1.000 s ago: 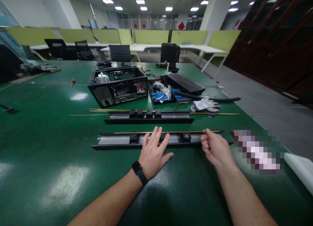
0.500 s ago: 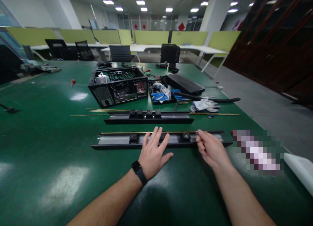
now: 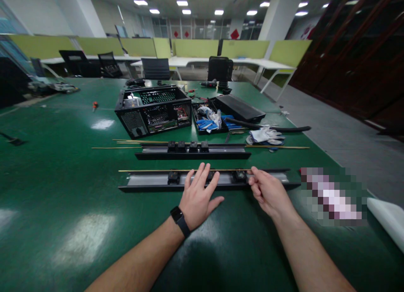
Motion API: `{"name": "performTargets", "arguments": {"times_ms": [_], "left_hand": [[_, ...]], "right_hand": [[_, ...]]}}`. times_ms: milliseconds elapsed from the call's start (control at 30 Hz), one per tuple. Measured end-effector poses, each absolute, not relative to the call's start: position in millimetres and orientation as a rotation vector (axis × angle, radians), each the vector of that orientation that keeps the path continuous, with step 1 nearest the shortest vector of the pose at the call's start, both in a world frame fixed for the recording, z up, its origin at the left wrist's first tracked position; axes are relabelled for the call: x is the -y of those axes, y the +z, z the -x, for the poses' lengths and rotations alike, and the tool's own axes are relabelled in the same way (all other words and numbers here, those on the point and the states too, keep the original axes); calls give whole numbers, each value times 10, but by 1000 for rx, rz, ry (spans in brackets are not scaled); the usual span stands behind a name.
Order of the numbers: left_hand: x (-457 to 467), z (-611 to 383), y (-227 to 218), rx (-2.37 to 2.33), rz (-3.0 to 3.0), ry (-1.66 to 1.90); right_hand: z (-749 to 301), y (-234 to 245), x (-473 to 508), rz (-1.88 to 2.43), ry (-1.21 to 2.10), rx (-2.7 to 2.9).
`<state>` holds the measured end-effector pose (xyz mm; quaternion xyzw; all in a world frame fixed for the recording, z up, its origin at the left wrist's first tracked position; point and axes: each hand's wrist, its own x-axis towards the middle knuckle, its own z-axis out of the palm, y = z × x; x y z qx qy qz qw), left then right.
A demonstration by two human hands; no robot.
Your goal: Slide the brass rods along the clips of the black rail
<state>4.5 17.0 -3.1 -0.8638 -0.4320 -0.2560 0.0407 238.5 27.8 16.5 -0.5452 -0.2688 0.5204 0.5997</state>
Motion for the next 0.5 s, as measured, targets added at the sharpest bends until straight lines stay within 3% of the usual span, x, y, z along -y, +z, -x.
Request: {"name": "performTargets", "arguments": {"times_ms": [500], "left_hand": [[-170,-51,-36,1329,2643,-774]], "right_hand": [[-2311,123,-279,1312,1144,684]]}}
